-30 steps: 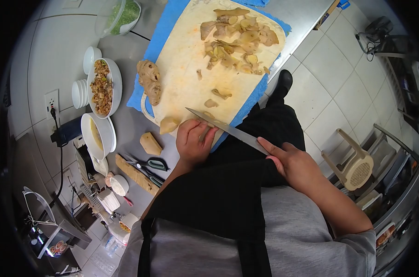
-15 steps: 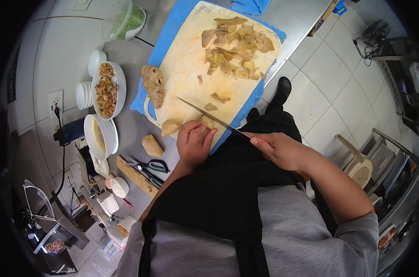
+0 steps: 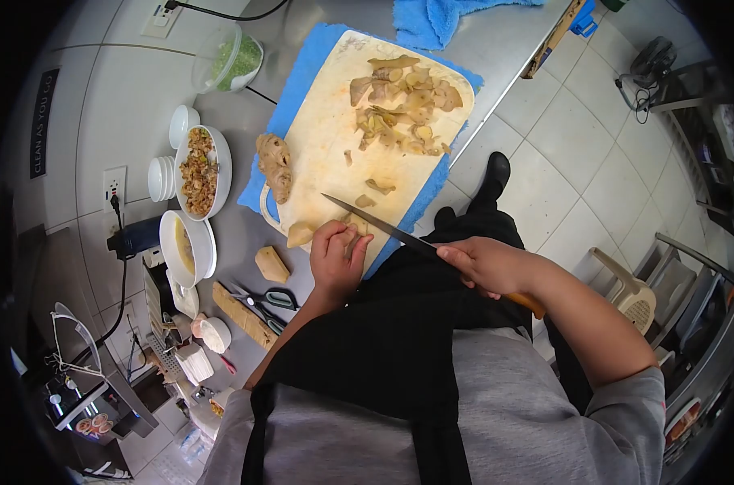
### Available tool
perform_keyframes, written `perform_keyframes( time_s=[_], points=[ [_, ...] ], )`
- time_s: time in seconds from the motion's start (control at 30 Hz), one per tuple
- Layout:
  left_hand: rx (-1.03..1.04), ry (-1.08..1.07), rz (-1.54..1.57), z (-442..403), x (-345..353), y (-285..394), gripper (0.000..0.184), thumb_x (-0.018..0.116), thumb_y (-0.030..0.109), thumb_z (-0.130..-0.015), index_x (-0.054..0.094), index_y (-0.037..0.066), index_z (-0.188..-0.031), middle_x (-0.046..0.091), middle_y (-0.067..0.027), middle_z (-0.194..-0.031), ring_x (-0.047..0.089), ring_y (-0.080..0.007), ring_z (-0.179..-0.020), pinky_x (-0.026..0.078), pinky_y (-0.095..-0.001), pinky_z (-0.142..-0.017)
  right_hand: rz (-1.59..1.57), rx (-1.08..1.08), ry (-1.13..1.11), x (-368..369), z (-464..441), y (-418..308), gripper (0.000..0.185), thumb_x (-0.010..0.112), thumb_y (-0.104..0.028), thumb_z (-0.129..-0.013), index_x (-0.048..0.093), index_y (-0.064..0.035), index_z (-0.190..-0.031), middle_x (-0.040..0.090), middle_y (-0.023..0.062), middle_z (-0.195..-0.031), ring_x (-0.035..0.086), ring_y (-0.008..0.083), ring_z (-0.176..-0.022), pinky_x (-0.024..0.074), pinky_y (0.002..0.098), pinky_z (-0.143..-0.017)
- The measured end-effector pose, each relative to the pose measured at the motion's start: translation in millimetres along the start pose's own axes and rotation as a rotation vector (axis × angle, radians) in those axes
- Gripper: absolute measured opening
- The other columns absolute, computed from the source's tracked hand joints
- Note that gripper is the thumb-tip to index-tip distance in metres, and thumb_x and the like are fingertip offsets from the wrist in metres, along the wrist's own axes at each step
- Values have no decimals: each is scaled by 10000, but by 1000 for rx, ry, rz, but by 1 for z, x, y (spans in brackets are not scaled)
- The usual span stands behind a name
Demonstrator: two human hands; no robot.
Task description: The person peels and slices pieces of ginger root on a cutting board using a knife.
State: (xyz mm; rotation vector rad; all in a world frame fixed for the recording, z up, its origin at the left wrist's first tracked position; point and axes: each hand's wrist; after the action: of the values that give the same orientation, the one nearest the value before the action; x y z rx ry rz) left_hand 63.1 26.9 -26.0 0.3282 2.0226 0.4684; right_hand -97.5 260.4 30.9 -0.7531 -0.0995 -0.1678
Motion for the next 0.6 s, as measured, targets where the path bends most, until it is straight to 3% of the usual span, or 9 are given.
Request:
perform_keyframes(
  time_s=[0.13, 0.37, 0.6],
  points=[
    [-13, -14, -4, 1, 1, 0, 301, 824, 81, -737, 623, 7, -949, 573, -138, -983, 601, -279, -838, 521, -338, -694, 22, 11, -46, -5, -7, 1, 515, 285, -453, -1054, 547, -19, -1140, 525, 58, -677, 521, 134, -443, 477, 286, -451],
    [-19, -23, -33, 0, 0, 4, 290, 814, 67, -746, 614, 6, -947, 560, -152, -987, 599, -290, -858, 524, -346, -728, 1, -18, -53, -6, -16, -3, 535, 282, -471, -1050, 549, -12, -1114, 519, 58, -668, 521, 143, -442, 483, 305, -458],
    [68, -84, -26, -44, 15, 0, 294, 807, 97, -750, 608, 13, -949, 605, -153, -1092, 623, -305, -938, 535, -363, -782, 61, -41, 189, -16, -9, 0, 525, 319, -480, -1043, 519, -124, -1373, 505, 53, -662, 537, 147, -480, 482, 311, -476]
  ],
)
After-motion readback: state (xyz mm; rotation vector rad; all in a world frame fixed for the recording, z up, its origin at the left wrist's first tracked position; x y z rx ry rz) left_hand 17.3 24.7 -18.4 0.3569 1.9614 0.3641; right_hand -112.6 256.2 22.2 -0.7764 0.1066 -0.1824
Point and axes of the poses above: each hand's wrist, its own z-axis away from the middle knuckle, its own x-axis out of the palm, y = z × x
